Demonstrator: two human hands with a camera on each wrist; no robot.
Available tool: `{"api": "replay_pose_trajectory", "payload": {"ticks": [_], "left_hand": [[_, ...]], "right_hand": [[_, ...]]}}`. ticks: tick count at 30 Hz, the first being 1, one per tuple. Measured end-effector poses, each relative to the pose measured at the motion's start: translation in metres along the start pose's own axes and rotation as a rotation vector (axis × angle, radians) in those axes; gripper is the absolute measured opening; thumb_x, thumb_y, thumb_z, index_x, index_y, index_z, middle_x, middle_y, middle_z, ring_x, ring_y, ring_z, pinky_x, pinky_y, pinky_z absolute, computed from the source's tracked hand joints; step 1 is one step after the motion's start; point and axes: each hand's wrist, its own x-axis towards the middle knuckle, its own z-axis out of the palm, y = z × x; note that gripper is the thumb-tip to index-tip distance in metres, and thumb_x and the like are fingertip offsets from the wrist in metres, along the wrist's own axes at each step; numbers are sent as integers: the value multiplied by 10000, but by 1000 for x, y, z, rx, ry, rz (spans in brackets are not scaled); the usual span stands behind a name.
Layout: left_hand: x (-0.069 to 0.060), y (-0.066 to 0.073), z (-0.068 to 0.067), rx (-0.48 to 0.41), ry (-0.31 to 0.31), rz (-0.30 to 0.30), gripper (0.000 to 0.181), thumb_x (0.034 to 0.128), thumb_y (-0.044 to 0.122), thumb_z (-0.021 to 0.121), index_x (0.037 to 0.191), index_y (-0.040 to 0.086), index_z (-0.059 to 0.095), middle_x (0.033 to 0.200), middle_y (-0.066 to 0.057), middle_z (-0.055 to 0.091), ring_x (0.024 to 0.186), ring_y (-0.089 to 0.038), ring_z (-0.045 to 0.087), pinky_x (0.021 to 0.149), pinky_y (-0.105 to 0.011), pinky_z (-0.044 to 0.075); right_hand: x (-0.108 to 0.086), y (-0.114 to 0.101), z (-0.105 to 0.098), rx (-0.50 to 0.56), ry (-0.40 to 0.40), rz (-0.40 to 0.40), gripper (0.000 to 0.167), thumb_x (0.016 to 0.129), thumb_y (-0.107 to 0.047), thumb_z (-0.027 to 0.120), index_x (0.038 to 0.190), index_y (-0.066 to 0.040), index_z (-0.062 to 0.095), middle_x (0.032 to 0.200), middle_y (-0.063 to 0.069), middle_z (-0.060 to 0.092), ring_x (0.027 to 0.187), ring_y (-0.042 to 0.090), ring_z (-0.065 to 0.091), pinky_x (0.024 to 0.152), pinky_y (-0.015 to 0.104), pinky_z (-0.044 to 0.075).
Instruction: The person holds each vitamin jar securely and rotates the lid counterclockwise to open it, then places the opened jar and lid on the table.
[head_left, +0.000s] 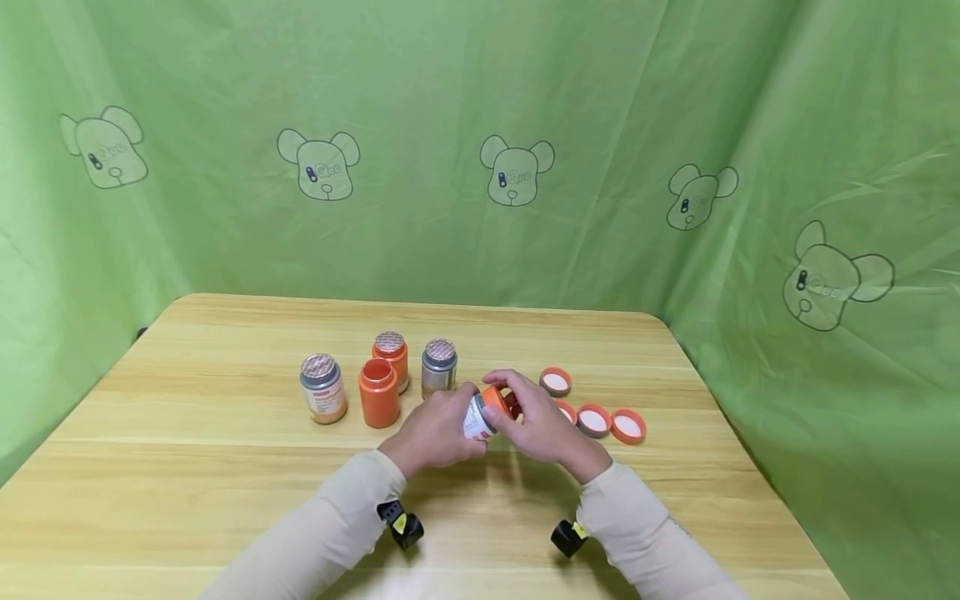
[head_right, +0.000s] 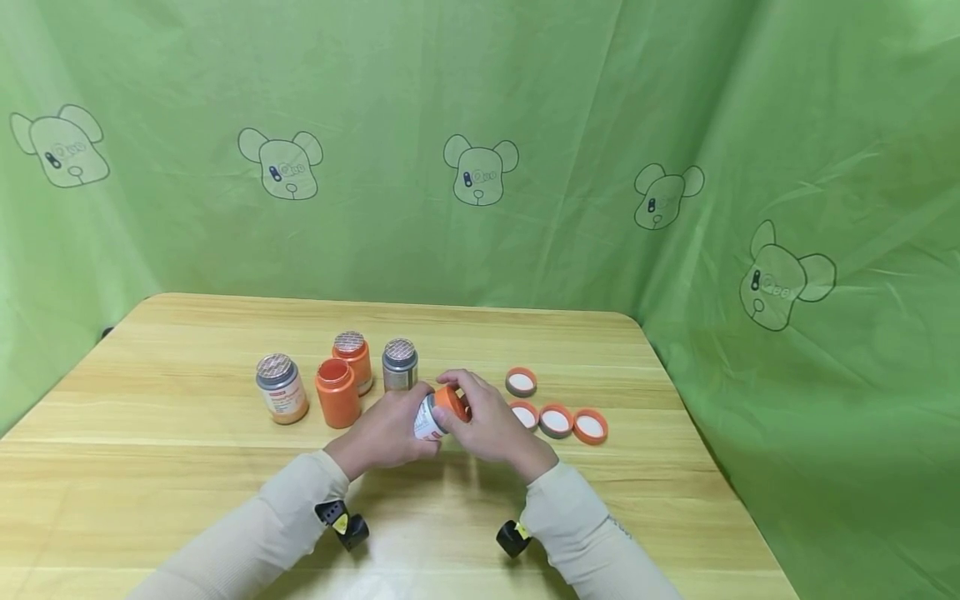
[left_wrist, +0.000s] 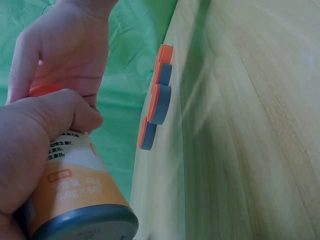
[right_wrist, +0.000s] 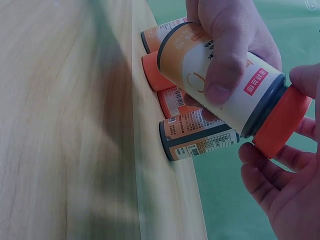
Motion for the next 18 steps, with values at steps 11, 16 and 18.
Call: {"api": "replay_pose_trajectory", "payload": {"ticks": [11,16,18], "left_hand": [[0,1,0,5,4,1,589,694,280,804,1157,51,522,803,13,562,641,-114,550,514,-247,465],[1,1,0,-2,-3,-13,599,699,283,807,1169,46,521,804,6,562,643,-119,552,514,-249,467],[1,1,0,-2,-6,-20,602,701,285,808,1172,47,519,805,5,562,643,-120,552,514,-250,467]], "right_hand": [[-1,-2,-1,-24,31,-2,421,954,-246,588,1303,-33,485,1133,93,568,856,186,557,733,360,505],[-1,-2,0,-26,35,67,406,962,-281,596,1300,-82,491,1135,108,572,722,140,545,633,301,490],[-1,-2,0,-18,24,78,407,964,-278,596,1304,-82,488,1134,105,572,699,129,541,617,288,484]]}}
